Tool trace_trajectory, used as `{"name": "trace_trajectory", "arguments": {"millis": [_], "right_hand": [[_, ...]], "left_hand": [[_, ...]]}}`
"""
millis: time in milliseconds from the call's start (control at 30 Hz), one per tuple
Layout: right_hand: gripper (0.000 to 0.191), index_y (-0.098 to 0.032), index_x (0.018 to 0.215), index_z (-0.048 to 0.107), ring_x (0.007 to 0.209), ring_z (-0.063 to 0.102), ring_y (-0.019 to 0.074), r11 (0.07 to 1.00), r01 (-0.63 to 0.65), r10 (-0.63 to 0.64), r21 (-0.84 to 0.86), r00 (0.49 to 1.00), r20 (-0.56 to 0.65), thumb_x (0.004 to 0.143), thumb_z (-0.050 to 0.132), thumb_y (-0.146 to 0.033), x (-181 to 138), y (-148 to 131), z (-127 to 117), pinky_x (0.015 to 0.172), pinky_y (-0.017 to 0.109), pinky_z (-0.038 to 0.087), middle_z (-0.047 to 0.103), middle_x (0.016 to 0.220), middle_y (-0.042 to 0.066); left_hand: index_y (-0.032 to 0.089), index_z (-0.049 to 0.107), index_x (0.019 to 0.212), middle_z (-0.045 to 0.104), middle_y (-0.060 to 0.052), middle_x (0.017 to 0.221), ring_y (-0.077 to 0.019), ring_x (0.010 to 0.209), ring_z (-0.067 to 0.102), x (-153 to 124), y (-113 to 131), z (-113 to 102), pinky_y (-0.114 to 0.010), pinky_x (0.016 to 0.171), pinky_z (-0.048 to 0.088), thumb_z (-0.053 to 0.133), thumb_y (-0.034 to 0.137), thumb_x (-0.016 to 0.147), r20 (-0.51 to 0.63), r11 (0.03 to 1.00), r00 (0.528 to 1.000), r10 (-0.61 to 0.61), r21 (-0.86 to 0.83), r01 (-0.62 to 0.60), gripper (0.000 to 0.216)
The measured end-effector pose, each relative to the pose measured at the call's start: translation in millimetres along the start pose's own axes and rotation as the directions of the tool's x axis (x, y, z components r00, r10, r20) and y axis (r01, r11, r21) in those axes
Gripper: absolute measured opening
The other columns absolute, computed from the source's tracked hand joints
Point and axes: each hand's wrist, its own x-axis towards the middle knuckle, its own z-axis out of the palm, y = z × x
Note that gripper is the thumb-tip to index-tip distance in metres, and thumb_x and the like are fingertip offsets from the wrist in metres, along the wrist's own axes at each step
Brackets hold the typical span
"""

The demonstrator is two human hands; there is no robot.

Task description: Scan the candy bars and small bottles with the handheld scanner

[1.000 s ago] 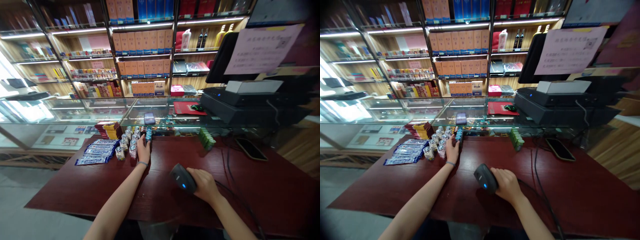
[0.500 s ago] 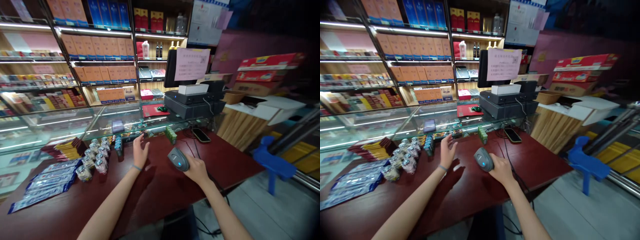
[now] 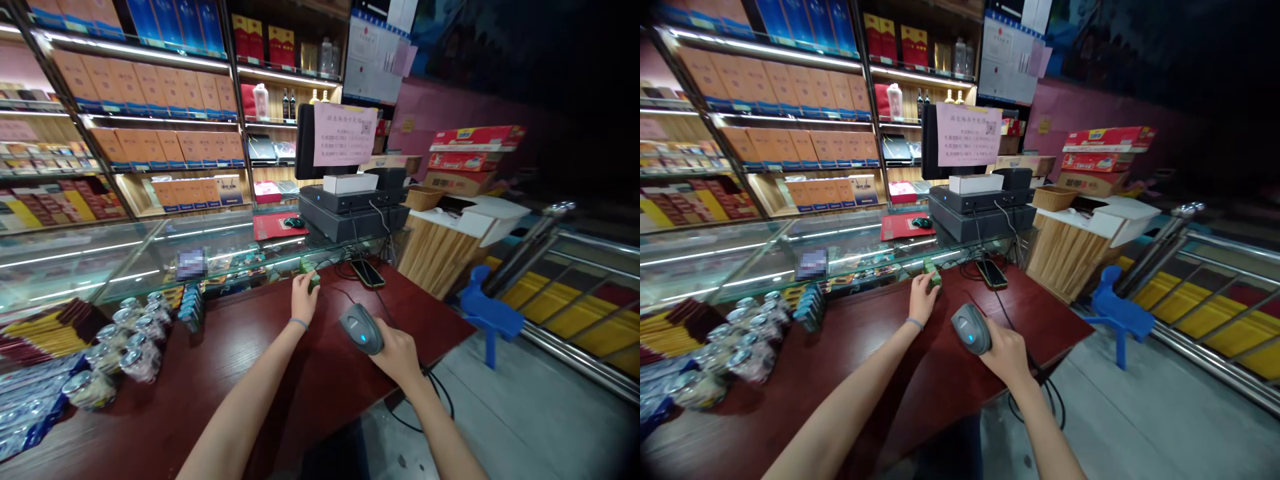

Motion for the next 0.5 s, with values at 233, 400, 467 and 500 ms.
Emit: {"name": "trace_trajectory", "arguments": {"millis": [233, 400, 467, 500], "right_hand": [[0.032, -0.015, 0.104, 0.061, 0.055, 0.063, 0.0178, 1.0, 0.012, -0.012, -0.019, 1.0, -0.023, 0.075, 0.051, -0.022, 3, -1, 4, 0.055, 0.027, 0.039, 0.067, 0.063, 0.001], [0.027, -0.016, 0.1, 0.06, 0.057, 0.065, 0.0197, 0.999, 0.021, -0.022, -0.027, 0.999, -0.025, 0.076, 0.053, -0.024, 10, -4, 9, 0.055, 0.028, 0.039, 0.068, 0.065, 0.002], [0.027, -0.015, 0.101, 0.06, 0.059, 0.066, 0.0201, 1.0, 0.021, -0.022, -0.019, 0.999, -0.025, 0.076, 0.053, -0.024, 14, -7, 11, 0.056, 0.028, 0.04, 0.068, 0.067, 0.002], [0.027, -0.015, 0.101, 0.06, 0.059, 0.066, 0.0201, 1.0, 0.022, -0.022, -0.011, 0.999, -0.028, 0.076, 0.054, -0.024, 16, -9, 13, 0.056, 0.028, 0.04, 0.068, 0.067, 0.002]], "left_hand": [[0.022, 0.063, 0.111, 0.057, -0.008, 0.109, -0.0221, 0.104, 0.056, -9, -7, -3, -0.039, 0.096, 0.045, 0.06, 0.007, 0.081, 0.05, 0.979, 0.995, 0.087, 0.18, -0.095, 0.033], [0.02, 0.061, 0.1, 0.061, -0.006, 0.098, -0.0195, 0.094, 0.058, -8, -2, -2, -0.034, 0.088, 0.047, 0.062, 0.009, 0.082, 0.066, 0.988, 0.996, 0.058, 0.14, -0.067, 0.021], [0.02, 0.062, 0.096, 0.061, -0.005, 0.095, -0.0182, 0.089, 0.058, -9, 2, -6, -0.033, 0.086, 0.047, 0.064, 0.013, 0.081, 0.008, 0.997, 1.0, 0.01, 0.075, -0.011, 0.016], [0.02, 0.061, 0.095, 0.061, -0.005, 0.094, -0.0174, 0.088, 0.059, -10, 4, -10, -0.033, 0.086, 0.047, 0.065, 0.015, 0.081, -0.028, 1.0, 0.999, -0.023, 0.016, 0.023, 0.016]]}}
